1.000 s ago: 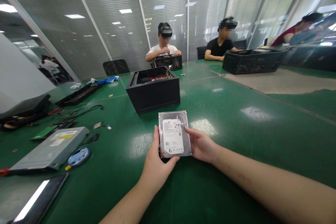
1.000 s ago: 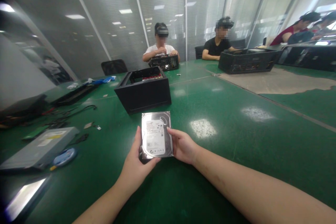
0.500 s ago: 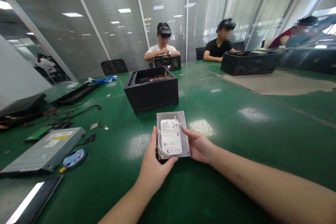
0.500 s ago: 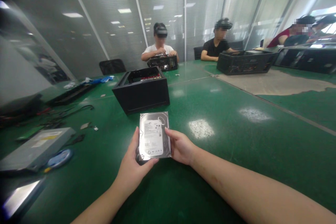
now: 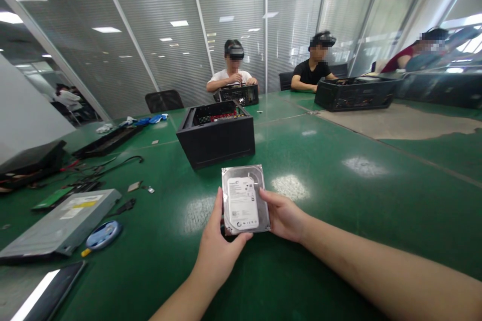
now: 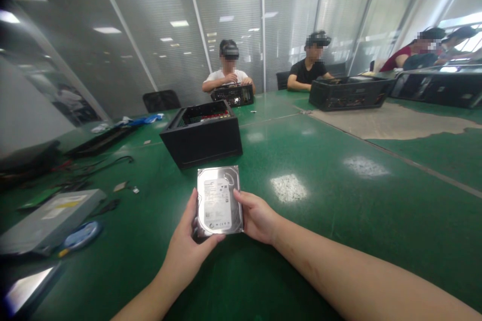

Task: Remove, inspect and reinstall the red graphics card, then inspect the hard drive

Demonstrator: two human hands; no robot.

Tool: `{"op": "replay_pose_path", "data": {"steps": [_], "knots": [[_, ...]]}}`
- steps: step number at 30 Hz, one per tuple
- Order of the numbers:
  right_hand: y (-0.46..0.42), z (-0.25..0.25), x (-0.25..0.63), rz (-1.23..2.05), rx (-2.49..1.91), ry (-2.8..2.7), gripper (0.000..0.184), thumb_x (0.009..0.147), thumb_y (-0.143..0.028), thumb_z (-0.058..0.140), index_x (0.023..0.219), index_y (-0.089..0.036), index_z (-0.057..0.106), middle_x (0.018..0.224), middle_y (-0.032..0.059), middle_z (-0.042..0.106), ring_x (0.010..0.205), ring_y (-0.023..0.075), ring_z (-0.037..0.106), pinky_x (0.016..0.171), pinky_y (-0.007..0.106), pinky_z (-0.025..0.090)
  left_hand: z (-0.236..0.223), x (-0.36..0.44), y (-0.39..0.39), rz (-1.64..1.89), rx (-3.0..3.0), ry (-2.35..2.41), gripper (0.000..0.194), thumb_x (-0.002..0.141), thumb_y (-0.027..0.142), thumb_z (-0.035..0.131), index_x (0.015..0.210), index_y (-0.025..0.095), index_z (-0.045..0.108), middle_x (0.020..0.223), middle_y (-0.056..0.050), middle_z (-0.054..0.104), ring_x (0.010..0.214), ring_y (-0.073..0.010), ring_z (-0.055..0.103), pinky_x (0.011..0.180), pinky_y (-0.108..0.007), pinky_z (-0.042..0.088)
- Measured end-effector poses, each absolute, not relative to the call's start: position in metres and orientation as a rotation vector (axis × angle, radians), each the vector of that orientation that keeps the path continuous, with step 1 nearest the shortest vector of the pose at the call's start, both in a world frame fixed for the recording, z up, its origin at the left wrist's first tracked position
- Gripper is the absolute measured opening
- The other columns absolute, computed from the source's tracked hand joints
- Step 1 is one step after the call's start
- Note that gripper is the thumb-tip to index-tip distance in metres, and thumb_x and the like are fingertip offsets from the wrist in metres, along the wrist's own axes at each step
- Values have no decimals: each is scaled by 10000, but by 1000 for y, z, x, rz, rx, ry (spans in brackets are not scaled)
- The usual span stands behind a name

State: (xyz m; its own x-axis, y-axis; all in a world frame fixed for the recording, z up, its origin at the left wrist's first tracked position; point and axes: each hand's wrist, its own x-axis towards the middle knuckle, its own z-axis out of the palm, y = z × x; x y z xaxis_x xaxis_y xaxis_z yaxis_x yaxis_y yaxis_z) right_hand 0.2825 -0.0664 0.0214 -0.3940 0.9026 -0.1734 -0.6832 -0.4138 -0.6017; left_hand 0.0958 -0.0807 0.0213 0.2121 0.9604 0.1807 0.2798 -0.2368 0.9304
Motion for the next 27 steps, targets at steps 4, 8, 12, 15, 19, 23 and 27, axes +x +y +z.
{"op": "replay_pose_path", "data": {"steps": [4,8,12,15,19,23,27], "knots": [[-67,22,282,1927,-586,-533,385,899,-329,601,1228,-128,604,1093,140,733,1052,288,685,950,483,496,24,96,-82,1071,1731,1211,1061,705,185,769,1555,339,153,1556,-93,382,1394,-327,410,1139,-535,342],[-67,22,283,1910,-573,-546,416,828,-266,683,1206,-110,611,1047,143,743,1017,299,696,942,492,496,21,95,-82,1099,1774,1221,1077,692,200,786,1555,339,156,1566,-88,368,1383,-325,427,1144,-519,342],[-67,22,283,1922,-550,-543,423,826,-265,679,1210,-103,607,1054,151,740,983,294,704,944,501,492,18,94,-81,1107,1794,1245,1075,679,211,796,1551,344,181,1553,-84,393,1333,-322,489,1106,-494,405],[-67,21,283,1927,-540,-549,419,831,-256,665,1217,-103,602,1079,158,734,980,293,705,944,504,491,18,94,-81,1117,1784,1228,1071,673,206,796,1549,342,194,1546,-83,403,1322,-327,500,1091,-488,422],[-67,22,283,1931,-541,-572,443,803,-218,676,1223,-102,599,1098,162,728,979,299,706,937,508,494,20,94,-81,1129,1750,1219,1075,659,202,804,1548,326,213,1538,-97,414,1322,-338,498,1093,-495,413],[-68,23,284,1928,-556,-587,456,776,-194,688,1216,-103,610,1091,158,732,980,305,707,924,503,502,22,95,-82,1122,1739,1227,1079,652,197,807,1548,322,218,1540,-97,410,1332,-338,487,1103,-490,399],[-67,21,285,1912,-575,-611,443,756,-184,702,1186,-108,627,1092,151,734,977,298,707,912,490,510,20,95,-82,1104,1736,1254,1087,645,200,811,1546,336,218,1537,-88,417,1333,-334,486,1107,-498,393]]}}
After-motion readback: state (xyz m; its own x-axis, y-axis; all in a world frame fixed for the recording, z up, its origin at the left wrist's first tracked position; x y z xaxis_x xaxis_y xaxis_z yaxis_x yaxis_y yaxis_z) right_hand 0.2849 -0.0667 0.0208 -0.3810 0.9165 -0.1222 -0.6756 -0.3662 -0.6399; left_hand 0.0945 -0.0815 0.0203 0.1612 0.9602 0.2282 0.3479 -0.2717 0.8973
